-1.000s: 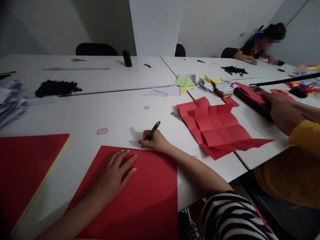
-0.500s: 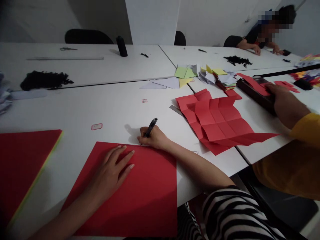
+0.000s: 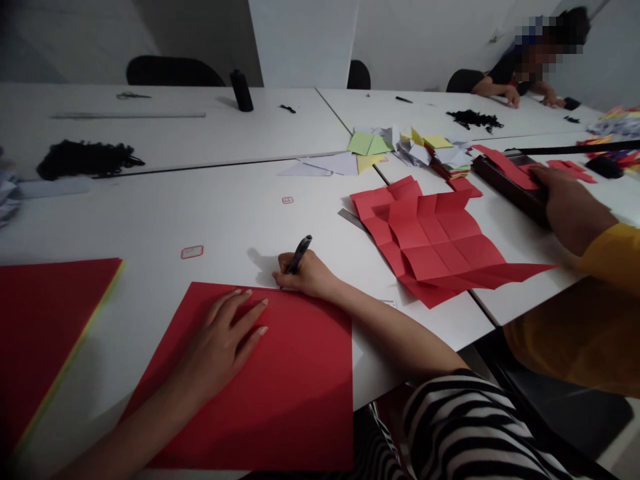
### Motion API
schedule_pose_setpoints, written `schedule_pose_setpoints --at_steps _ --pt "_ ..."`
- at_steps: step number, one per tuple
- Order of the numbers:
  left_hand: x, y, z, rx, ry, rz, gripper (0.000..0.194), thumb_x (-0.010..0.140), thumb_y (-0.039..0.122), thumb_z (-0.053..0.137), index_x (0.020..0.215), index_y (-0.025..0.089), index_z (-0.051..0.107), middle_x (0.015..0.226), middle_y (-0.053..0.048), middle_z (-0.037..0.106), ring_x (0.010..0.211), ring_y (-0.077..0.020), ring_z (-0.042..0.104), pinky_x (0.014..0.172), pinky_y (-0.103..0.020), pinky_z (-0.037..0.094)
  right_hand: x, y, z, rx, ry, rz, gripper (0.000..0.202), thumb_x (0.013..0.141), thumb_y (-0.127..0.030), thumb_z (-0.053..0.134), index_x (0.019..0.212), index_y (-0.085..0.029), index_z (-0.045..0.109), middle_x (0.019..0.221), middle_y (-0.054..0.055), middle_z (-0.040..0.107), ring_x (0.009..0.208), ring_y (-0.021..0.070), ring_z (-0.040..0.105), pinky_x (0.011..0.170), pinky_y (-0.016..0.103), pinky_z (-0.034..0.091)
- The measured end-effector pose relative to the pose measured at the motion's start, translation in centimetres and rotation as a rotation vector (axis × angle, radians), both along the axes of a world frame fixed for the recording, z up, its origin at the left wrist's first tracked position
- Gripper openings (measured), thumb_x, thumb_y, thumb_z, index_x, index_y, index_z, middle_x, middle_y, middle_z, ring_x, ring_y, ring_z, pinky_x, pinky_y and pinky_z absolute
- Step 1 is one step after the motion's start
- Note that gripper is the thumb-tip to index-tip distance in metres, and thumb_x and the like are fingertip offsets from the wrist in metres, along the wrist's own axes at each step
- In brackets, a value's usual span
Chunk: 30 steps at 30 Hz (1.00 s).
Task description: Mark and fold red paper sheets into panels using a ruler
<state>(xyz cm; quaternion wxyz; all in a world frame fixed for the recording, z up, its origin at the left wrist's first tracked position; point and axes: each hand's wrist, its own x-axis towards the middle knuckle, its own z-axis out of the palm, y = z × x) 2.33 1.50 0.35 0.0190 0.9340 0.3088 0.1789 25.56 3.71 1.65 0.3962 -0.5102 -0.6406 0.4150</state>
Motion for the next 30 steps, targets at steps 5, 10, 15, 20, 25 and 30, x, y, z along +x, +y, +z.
schedule_pose_setpoints --at_steps 5,10,15,20,25,30 --pt "0.0 0.0 0.0 0.005 -0.007 0.008 0.037 0.096 0.031 0.047 0.125 0.013 0.061 0.13 -0.019 0.049 0.126 -0.0347 0.044 0.098 -0.051 0.05 0.0 0.0 -0.1 0.018 0.005 -0.007 0.025 0.079 -0.028 0.062 0.062 -0.02 0.045 0.056 -0.007 0.045 0.054 0.0083 0.036 0.052 0.025 0.029" --pt "0.0 0.0 0.0 -0.011 -0.004 0.013 0.038 0.096 0.032 0.048 0.126 0.013 0.06 0.13 -0.018 0.049 0.126 -0.0343 0.044 0.098 -0.05 0.05 0.0 0.0 0.0 -0.001 0.007 -0.009 0.025 0.079 -0.029 0.062 0.062 -0.02 0.045 0.056 -0.007 0.045 0.054 0.0084 0.037 0.052 0.024 0.028" --pt "0.0 0.0 -0.1 -0.005 -0.007 0.013 0.037 0.096 0.031 0.048 0.125 0.012 0.061 0.131 -0.019 0.049 0.126 -0.0351 0.043 0.098 -0.051 0.05 -0.2 0.0 0.0 0.002 0.018 -0.013 0.025 0.078 -0.026 0.062 0.06 -0.02 0.045 0.055 -0.007 0.043 0.053 0.0083 0.035 0.051 0.024 0.027" --pt "0.0 0.0 0.0 0.018 -0.015 0.001 0.037 0.096 0.03 0.047 0.124 0.012 0.061 0.129 -0.019 0.049 0.123 -0.0346 0.045 0.097 -0.052 0.05 0.1 0.3 0.3 -0.039 0.219 -0.053 0.03 0.079 -0.035 0.067 0.062 -0.02 0.048 0.055 -0.005 0.052 0.053 0.0091 0.042 0.052 0.024 0.032" --pt "-0.3 0.0 -0.5 -0.029 -0.023 0.018 0.036 0.097 0.031 0.045 0.125 0.015 0.061 0.132 -0.017 0.048 0.127 -0.0338 0.043 0.099 -0.051 0.048 2.9 0.7 2.7 -0.002 0.72 -0.199 0.036 0.078 -0.053 0.069 0.076 -0.023 0.05 0.065 -0.004 0.06 0.054 0.0079 0.048 0.055 0.023 0.039" --pt "-0.4 -0.1 -0.6 -0.1 -0.03 0.061 0.037 0.097 0.034 0.043 0.127 0.02 0.059 0.134 -0.014 0.048 0.128 -0.0325 0.043 0.099 -0.05 0.049 4.7 -0.1 5.0 0.151 0.522 -0.236 0.036 0.082 -0.057 0.063 0.094 -0.023 0.059 0.078 0.001 0.068 0.06 0.0103 0.055 0.06 0.026 0.045"
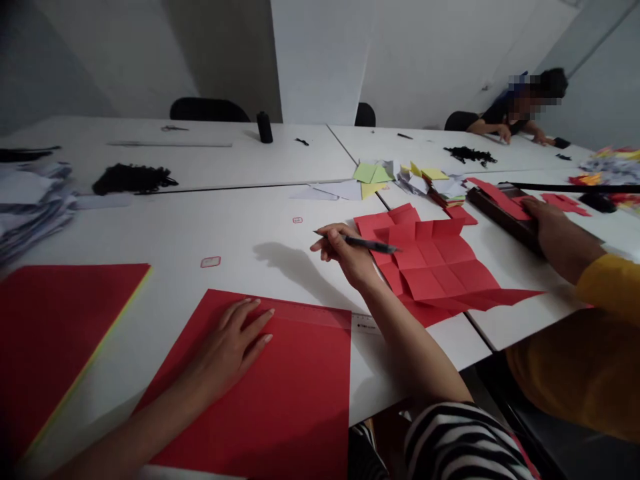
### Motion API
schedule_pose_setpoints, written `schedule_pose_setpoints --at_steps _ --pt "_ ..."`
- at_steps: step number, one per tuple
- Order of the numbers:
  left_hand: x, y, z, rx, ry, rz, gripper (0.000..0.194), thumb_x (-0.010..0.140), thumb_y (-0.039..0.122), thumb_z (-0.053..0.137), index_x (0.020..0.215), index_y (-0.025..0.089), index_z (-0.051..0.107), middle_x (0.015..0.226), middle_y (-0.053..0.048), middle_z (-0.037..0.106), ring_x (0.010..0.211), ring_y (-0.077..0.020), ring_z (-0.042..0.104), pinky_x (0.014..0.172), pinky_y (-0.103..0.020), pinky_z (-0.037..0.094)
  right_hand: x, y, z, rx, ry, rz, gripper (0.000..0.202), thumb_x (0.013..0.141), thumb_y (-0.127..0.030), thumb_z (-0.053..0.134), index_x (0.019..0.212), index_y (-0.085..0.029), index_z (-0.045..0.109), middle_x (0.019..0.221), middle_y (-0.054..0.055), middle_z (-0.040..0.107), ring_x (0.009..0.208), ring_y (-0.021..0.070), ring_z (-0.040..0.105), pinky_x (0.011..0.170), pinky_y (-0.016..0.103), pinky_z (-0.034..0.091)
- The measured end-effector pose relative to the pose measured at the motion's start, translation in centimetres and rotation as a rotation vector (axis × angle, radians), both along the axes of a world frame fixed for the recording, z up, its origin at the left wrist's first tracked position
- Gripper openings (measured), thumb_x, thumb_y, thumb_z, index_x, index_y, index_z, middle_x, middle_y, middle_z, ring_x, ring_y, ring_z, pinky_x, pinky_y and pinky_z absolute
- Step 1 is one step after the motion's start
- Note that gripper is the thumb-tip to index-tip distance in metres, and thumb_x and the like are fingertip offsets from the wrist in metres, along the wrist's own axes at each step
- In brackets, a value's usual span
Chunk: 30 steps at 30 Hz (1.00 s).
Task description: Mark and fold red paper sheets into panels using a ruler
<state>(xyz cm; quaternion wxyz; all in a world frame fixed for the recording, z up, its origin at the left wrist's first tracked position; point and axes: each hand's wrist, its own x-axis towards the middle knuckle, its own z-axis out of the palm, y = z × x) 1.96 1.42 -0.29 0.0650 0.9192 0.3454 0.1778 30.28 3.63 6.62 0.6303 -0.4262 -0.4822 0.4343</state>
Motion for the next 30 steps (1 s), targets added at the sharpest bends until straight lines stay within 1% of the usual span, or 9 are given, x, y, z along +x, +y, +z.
schedule_pose_setpoints --at_steps 2,6,10,14,19,22,25,28,30 --pt "0.0 -0.1 0.2 0.0 -0.006 0.007 0.036 0.097 0.034 0.044 0.126 0.021 0.059 0.134 -0.013 0.048 0.128 -0.0317 0.043 0.098 -0.05 0.05 -0.6 -0.6 -0.2 0.006 -0.233 0.03 0.031 0.087 -0.05 0.059 0.095 -0.02 0.062 0.081 0.004 0.069 0.064 0.012 0.058 0.063 0.028 0.047" --pt "-0.5 -0.2 0.5 0.022 -0.009 0.05 0.034 0.096 0.033 0.047 0.125 0.023 0.06 0.136 -0.012 0.047 0.127 -0.0305 0.045 0.098 -0.049 0.05 -3.2 -2.0 -2.1 0.104 -0.697 0.272 0.019 0.093 -0.031 0.055 0.104 -0.021 0.066 0.099 0.006 0.069 0.084 0.015 0.064 0.079 0.031 0.05" --pt "-2.0 -0.4 0.8 0.053 0.039 0.12 0.036 0.095 0.032 0.046 0.128 0.023 0.057 0.14 -0.013 0.044 0.126 -0.0321 0.046 0.098 -0.052 0.049 -5.1 -3.4 -3.7 0.26 -0.966 0.416 0.025 0.093 -0.016 0.051 0.114 -0.023 0.064 0.108 0.007 0.067 0.104 0.0188 0.059 0.09 0.034 0.047" --pt "-4.3 -0.3 0.9 0.043 0.036 0.232 0.043 0.095 0.04 0.047 0.135 0.022 0.05 0.145 -0.013 0.039 0.131 -0.0323 0.043 0.101 -0.052 0.046 -5.3 -4.1 -3.9 0.348 -1.099 0.485 0.031 0.092 -0.009 0.049 0.118 -0.021 0.061 0.106 0.008 0.068 0.107 0.0222 0.054 0.09 0.036 0.046" --pt "-6.6 -0.1 1.5 -0.038 0.022 0.34 0.051 0.094 0.045 0.046 0.14 0.022 0.041 0.148 -0.013 0.036 0.133 -0.031 0.042 0.101 -0.048 0.047 -4.8 -4.7 -4.0 0.354 -1.139 0.485 0.032 0.094 -0.01 0.044 0.12 -0.023 0.059 0.104 0.008 0.067 0.104 0.0224 0.055 0.087 0.037 0.048" --pt "-5.5 -0.5 2.4 -0.09 -0.006 0.341 0.048 0.094 0.042 0.047 0.137 0.022 0.042 0.146 -0.012 0.038 0.13 -0.029 0.045 0.099 -0.045 0.049 -4.6 -5.0 -4.2 0.329 -1.134 0.46 0.032 0.094 -0.011 0.046 0.12 -0.023 0.058 0.105 0.008 0.067 0.102 0.0223 0.056 0.085 0.038 0.048" --pt "-2.8 -1.2 2.9 -0.11 -0.05 0.259 0.036 0.094 0.038 0.048 0.127 0.022 0.05 0.135 -0.01 0.047 0.121 -0.0247 0.051 0.098 -0.041 0.05 -4.3 -5.2 -4.2 0.31 -1.15 0.437 0.03 0.094 -0.012 0.05 0.12 -0.022 0.058 0.104 0.008 0.067 0.1 0.0225 0.056 0.084 0.039 0.048" --pt "-0.3 -1.7 2.6 -0.095 -0.076 0.169 0.026 0.093 0.033 0.05 0.116 0.021 0.056 0.124 -0.009 0.055 0.11 -0.0238 0.056 0.093 -0.042 0.052 -3.9 -5.2 -4.2 0.293 -1.152 0.421 0.029 0.094 -0.015 0.051 0.121 -0.024 0.058 0.105 0.008 0.066 0.099 0.0226 0.056 0.083 0.039 0.048" --pt "0.5 -1.9 2.0 -0.077 -0.076 0.138 0.025 0.093 0.031 0.05 0.114 0.021 0.057 0.12 -0.008 0.057 0.107 -0.0242 0.056 0.091 -0.043 0.053 -3.7 -5.1 -4.1 0.29 -1.151 0.408 0.03 0.095 -0.016 0.049 0.122 -0.025 0.058 0.105 0.008 0.066 0.1 0.0227 0.056 0.083 0.038 0.048"
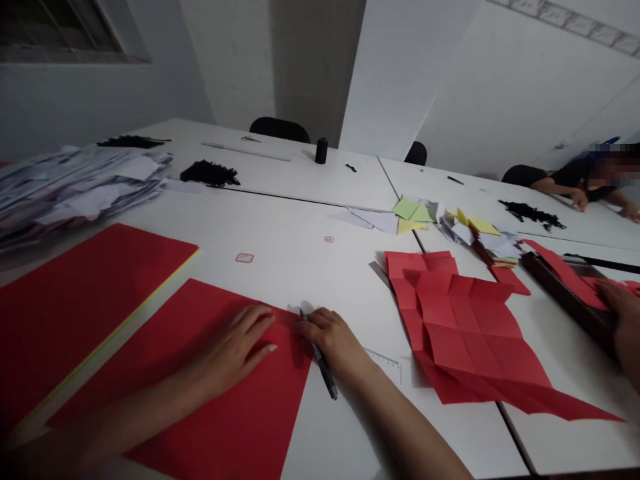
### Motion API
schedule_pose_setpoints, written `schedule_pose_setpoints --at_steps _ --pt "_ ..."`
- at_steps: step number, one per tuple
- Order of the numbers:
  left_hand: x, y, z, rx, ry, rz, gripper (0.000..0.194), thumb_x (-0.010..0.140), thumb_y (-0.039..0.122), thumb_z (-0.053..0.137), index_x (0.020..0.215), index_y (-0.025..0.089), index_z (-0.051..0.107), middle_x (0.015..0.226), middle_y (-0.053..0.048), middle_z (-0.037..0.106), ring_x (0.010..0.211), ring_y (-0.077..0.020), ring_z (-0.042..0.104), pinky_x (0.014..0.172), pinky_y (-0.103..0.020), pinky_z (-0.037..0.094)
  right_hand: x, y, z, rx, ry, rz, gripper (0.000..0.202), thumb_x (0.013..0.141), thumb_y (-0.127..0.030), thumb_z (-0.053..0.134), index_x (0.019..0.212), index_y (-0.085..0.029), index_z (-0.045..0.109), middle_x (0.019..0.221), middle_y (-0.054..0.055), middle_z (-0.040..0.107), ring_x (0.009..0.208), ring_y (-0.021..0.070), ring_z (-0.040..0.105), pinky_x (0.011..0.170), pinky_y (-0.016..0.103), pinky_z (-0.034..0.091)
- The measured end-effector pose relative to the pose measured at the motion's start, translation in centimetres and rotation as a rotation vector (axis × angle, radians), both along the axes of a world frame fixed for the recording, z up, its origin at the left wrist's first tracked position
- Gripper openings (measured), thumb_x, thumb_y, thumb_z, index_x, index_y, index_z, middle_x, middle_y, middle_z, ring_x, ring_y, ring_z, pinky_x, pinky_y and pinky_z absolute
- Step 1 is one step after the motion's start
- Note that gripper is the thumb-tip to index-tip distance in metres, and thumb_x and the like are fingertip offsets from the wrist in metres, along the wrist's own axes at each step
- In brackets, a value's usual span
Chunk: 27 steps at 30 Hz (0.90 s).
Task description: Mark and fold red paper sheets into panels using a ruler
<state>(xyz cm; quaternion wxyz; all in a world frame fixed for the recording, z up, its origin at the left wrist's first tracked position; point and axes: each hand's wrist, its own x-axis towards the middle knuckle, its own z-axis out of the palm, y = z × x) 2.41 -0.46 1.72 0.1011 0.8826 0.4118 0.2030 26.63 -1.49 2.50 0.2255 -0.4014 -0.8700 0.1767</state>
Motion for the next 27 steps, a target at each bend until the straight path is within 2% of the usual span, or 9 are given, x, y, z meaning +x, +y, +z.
schedule_pose_setpoints --at_steps 5,14,27 --pt "-0.2 -0.1 -1.2 0.078 0.012 -0.023 0.034 0.095 0.031 0.048 0.126 0.018 0.052 0.126 -0.01 0.055 0.117 -0.0269 0.052 0.095 -0.046 0.052 0.4 0.1 0.1 -0.011 -0.014 0.008 0.028 0.097 -0.018 0.048 0.122 -0.026 0.057 0.102 0.008 0.066 0.096 0.0228 0.056 0.081 0.039 0.049" --pt "-0.6 -0.3 -1.5 0.027 -0.012 -0.041 0.045 0.095 0.034 0.049 0.138 0.023 0.045 0.137 -0.009 0.052 0.127 -0.0274 0.048 0.101 -0.046 0.05 0.8 0.1 0.6 -0.062 -0.015 -0.04 0.034 0.096 -0.016 0.046 0.126 -0.028 0.055 0.101 0.008 0.064 0.094 0.0238 0.056 0.08 0.04 0.049" --pt "-0.8 -0.5 -1.5 0.037 0.035 -0.036 0.042 0.096 0.033 0.047 0.135 0.017 0.045 0.136 -0.011 0.051 0.126 -0.0271 0.048 0.1 -0.046 0.051 0.8 0.1 -0.2 -0.052 0.008 -0.057 0.038 0.094 -0.015 0.049 0.129 -0.028 0.054 0.101 0.008 0.065 0.093 0.0242 0.058 0.078 0.039 0.049"
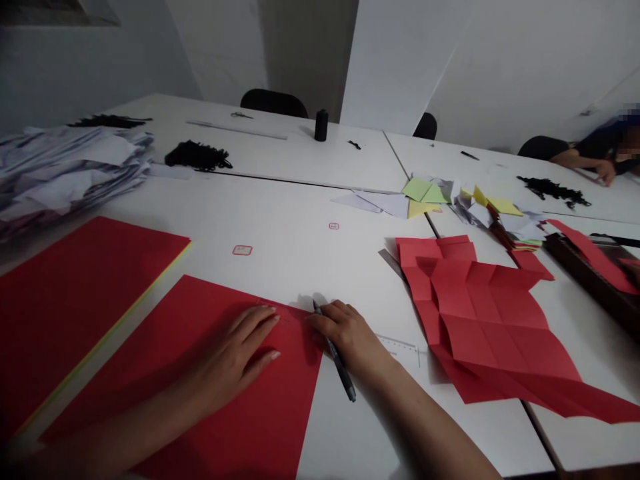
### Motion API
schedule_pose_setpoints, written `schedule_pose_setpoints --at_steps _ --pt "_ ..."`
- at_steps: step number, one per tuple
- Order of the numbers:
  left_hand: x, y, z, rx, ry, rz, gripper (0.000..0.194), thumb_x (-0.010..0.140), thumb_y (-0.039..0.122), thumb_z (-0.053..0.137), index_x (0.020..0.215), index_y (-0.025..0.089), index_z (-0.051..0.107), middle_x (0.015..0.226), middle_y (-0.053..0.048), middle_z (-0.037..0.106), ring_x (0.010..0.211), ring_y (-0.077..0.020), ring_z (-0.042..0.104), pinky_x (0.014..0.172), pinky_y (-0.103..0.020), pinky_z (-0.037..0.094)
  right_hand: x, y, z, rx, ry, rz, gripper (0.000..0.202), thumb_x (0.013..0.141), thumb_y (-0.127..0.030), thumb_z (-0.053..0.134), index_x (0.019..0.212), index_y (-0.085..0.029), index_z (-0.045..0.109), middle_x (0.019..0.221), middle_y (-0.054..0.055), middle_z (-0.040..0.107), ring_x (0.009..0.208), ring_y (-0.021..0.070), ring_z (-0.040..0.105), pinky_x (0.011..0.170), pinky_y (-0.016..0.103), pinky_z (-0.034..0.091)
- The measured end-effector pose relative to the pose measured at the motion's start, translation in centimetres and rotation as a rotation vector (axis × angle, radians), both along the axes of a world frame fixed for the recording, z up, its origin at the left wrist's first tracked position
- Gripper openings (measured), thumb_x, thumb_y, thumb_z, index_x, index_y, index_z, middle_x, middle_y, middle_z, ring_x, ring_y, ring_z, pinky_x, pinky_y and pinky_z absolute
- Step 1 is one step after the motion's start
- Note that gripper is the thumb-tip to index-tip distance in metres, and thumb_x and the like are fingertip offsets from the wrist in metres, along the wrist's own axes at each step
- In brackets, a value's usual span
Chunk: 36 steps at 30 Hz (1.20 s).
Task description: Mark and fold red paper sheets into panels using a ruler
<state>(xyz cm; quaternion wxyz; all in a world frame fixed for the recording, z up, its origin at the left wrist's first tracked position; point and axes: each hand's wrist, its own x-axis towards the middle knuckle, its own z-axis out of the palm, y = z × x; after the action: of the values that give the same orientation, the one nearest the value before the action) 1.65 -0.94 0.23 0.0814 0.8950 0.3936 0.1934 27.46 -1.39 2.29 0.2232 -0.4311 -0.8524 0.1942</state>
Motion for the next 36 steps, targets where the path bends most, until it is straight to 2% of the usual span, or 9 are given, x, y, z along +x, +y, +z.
schedule_pose_setpoints --at_steps 5,9,15,23,26,36 --pt "0.0 0.1 0.0 -0.028 -0.018 0.0 0.042 0.096 0.034 0.048 0.135 0.022 0.045 0.137 -0.009 0.051 0.127 -0.0265 0.047 0.102 -0.045 0.05 -0.1 0.0 0.6 0.011 -0.009 -0.007 0.031 0.094 -0.017 0.049 0.123 -0.024 0.057 0.098 0.009 0.064 0.091 0.024 0.057 0.077 0.04 0.049" --pt "0.0 0.3 -0.2 -0.014 -0.021 -0.008 0.041 0.096 0.035 0.048 0.135 0.021 0.046 0.136 -0.009 0.051 0.126 -0.0265 0.048 0.102 -0.046 0.05 0.2 0.2 1.4 -0.003 -0.037 -0.021 0.027 0.094 -0.018 0.051 0.119 -0.022 0.06 0.095 0.008 0.063 0.089 0.0226 0.057 0.077 0.038 0.049" --pt "0.0 0.6 -0.4 0.027 -0.02 -0.014 0.044 0.097 0.037 0.046 0.136 0.019 0.044 0.137 -0.01 0.051 0.127 -0.0277 0.048 0.101 -0.046 0.05 1.3 0.5 2.4 -0.123 -0.024 -0.073 0.025 0.092 -0.016 0.051 0.115 -0.02 0.06 0.097 0.008 0.063 0.09 0.0202 0.059 0.078 0.033 0.05" --pt "0.0 0.5 -0.5 0.025 -0.003 -0.029 0.043 0.097 0.034 0.047 0.135 0.016 0.044 0.138 -0.011 0.05 0.128 -0.0278 0.047 0.101 -0.046 0.05 1.6 0.3 2.7 -0.233 -0.005 -0.107 0.023 0.092 -0.018 0.052 0.113 -0.02 0.06 0.098 0.007 0.061 0.087 0.019 0.059 0.077 0.031 0.049" --pt "0.0 0.3 -0.6 0.026 0.005 -0.025 0.042 0.097 0.035 0.047 0.134 0.016 0.045 0.138 -0.011 0.05 0.128 -0.0283 0.047 0.1 -0.046 0.051 1.5 0.2 2.7 -0.253 -0.004 -0.104 0.024 0.091 -0.015 0.049 0.112 -0.021 0.06 0.097 0.007 0.06 0.085 0.0187 0.058 0.076 0.031 0.048" --pt "0.1 0.1 0.1 0.032 0.047 -0.022 0.041 0.098 0.035 0.044 0.133 0.015 0.045 0.137 -0.012 0.051 0.127 -0.0289 0.049 0.1 -0.048 0.052 1.5 0.0 2.9 -0.293 -0.016 -0.114 0.02 0.092 -0.021 0.049 0.108 -0.021 0.061 0.098 0.006 0.059 0.085 0.0187 0.057 0.076 0.031 0.047"
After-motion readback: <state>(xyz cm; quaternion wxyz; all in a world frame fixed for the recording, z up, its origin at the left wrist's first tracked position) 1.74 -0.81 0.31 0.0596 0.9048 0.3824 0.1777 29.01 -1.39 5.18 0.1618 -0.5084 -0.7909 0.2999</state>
